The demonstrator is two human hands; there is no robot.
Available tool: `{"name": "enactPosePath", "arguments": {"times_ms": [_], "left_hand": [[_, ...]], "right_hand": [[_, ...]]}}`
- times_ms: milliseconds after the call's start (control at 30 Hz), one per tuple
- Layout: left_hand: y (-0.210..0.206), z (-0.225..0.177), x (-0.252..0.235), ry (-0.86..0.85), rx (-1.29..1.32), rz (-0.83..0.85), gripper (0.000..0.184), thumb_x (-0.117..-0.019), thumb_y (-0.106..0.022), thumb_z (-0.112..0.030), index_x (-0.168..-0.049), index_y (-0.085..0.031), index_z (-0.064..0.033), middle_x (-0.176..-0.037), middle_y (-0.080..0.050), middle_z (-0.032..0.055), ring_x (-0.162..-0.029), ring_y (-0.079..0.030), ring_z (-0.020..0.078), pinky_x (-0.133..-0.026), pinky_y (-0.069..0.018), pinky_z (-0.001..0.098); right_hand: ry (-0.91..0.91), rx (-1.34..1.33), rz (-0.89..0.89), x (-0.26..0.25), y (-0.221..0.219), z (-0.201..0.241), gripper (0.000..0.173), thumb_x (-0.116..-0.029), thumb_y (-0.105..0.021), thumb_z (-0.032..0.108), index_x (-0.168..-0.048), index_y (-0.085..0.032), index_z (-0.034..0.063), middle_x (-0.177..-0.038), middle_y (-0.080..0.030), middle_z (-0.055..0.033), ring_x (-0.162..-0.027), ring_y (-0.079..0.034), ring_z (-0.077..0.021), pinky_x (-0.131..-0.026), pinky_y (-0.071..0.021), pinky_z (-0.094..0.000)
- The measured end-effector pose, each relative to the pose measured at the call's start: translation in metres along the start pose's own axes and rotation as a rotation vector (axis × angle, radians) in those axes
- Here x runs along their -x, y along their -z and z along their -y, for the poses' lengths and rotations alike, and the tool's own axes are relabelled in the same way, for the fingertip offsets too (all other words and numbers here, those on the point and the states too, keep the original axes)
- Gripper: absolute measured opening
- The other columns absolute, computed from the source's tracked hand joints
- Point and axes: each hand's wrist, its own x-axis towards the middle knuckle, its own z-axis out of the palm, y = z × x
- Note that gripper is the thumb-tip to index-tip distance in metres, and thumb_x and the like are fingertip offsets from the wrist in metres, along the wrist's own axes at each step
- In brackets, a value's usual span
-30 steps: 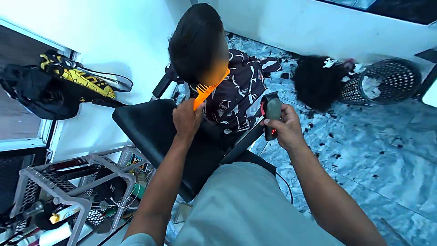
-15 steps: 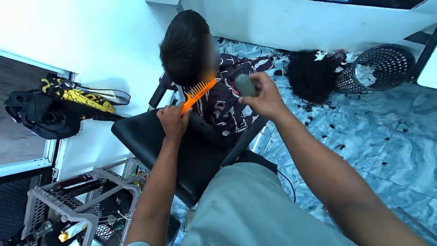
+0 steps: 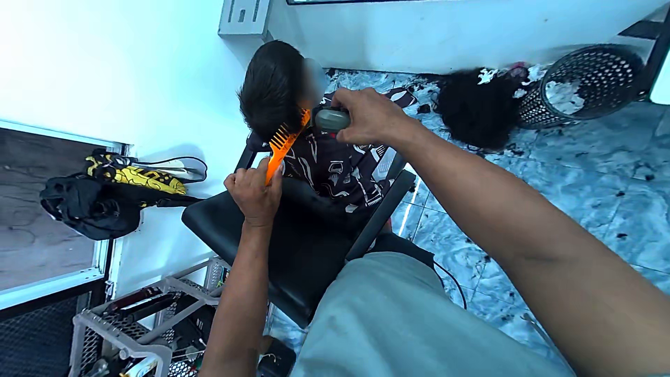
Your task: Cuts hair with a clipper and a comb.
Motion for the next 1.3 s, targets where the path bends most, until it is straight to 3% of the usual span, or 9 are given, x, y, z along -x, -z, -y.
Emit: {"name": "enactPosePath", "arguments": {"times_ms": [367,500,633,767,833,900,1033,1133,1300], "left_hand": [[0.003,-0.014,0.004,-0.008,-0.043,-0.050,0.032,-0.0964,-0.072,-0.037,-0.115,-0.078,-0.0123,-0.077,-0.069,0.0064,-0.075,-0.060,0.0255,-0.083,-0.0425,0.0462],[0.004,-0.012,0.003,-0.014,-0.047,-0.052,0.031,-0.0963,-0.072,-0.037,-0.115,-0.078,-0.0127,-0.076,-0.068,0.0061,-0.076,-0.060,0.0252,-0.084,-0.0423,0.0457],[0.003,-0.011,0.002,-0.023,-0.050,-0.064,0.031,-0.0959,-0.072,-0.038,-0.115,-0.078,-0.0137,-0.076,-0.068,0.0058,-0.075,-0.060,0.0250,-0.083,-0.0418,0.0453],[0.002,-0.012,0.000,-0.034,-0.063,-0.068,0.031,-0.0962,-0.072,-0.037,-0.115,-0.078,-0.0143,-0.076,-0.068,0.0051,-0.077,-0.060,0.0247,-0.083,-0.0415,0.0450],[0.001,-0.012,-0.001,-0.034,-0.065,-0.073,0.030,-0.0957,-0.072,-0.038,-0.114,-0.078,-0.0146,-0.075,-0.068,0.0051,-0.077,-0.061,0.0245,-0.083,-0.0414,0.0448],[0.003,-0.008,0.002,-0.048,-0.024,0.011,0.029,-0.0961,-0.072,-0.038,-0.112,-0.079,-0.0146,-0.077,-0.069,0.0060,-0.079,-0.062,0.0255,-0.085,-0.0422,0.0465],[0.002,0.021,0.023,-0.134,0.060,0.359,0.032,-0.0976,-0.065,-0.041,-0.115,-0.077,-0.0163,-0.084,-0.071,0.0065,-0.084,-0.064,0.0283,-0.092,-0.0415,0.0541],[-0.001,0.026,0.022,-0.129,0.024,0.261,0.032,-0.0975,-0.067,-0.040,-0.117,-0.078,-0.0166,-0.079,-0.070,0.0065,-0.082,-0.063,0.0279,-0.092,-0.0412,0.0530],[0.005,0.017,-0.003,-0.120,0.002,0.086,0.031,-0.0957,-0.071,-0.039,-0.114,-0.078,-0.0147,-0.074,-0.068,0.0062,-0.077,-0.062,0.0258,-0.091,-0.0419,0.0488]], "right_hand": [[0.101,-0.085,-0.012,0.003,0.001,0.006,0.052,-0.0776,-0.081,0.029,-0.124,-0.063,0.0160,-0.100,-0.071,-0.0092,-0.089,-0.070,-0.0301,-0.076,-0.0566,-0.0575],[0.054,-0.023,-0.019,0.006,-0.003,0.011,0.052,-0.0774,-0.080,0.030,-0.124,-0.062,0.0165,-0.101,-0.070,-0.0117,-0.093,-0.070,-0.0341,-0.076,-0.0554,-0.0604],[0.145,-0.102,-0.041,0.010,-0.007,0.015,0.052,-0.0767,-0.081,0.030,-0.124,-0.064,0.0178,-0.102,-0.072,-0.0075,-0.092,-0.070,-0.0270,-0.078,-0.0572,-0.0547],[0.083,-0.020,-0.038,0.016,-0.006,0.027,0.052,-0.0767,-0.079,0.031,-0.124,-0.063,0.0169,-0.102,-0.071,-0.0103,-0.095,-0.070,-0.0318,-0.076,-0.0558,-0.0577],[0.166,-0.095,-0.039,0.016,-0.009,0.029,0.052,-0.0770,-0.080,0.029,-0.125,-0.064,0.0181,-0.103,-0.072,-0.0070,-0.094,-0.071,-0.0270,-0.078,-0.0574,-0.0545],[0.208,-0.137,-0.039,0.017,-0.013,0.027,0.051,-0.0767,-0.080,0.028,-0.125,-0.065,0.0195,-0.102,-0.073,-0.0043,-0.092,-0.071,-0.0235,-0.078,-0.0582,-0.0523],[0.000,-0.103,-0.048,0.025,-0.014,-0.004,0.052,-0.0764,-0.080,0.029,-0.123,-0.063,0.0146,-0.098,-0.071,-0.0118,-0.090,-0.070,-0.0338,-0.074,-0.0553,-0.0607],[-0.077,-0.097,-0.026,0.024,-0.016,-0.020,0.055,-0.0774,-0.081,0.028,-0.127,-0.061,0.0147,-0.102,-0.071,-0.0121,-0.093,-0.070,-0.0349,-0.077,-0.0551,-0.0615],[-0.028,-0.077,-0.027,0.011,-0.018,-0.016,0.056,-0.0764,-0.082,0.027,-0.127,-0.061,0.0167,-0.102,-0.071,-0.0124,-0.094,-0.070,-0.0359,-0.077,-0.0548,-0.0631]]}}
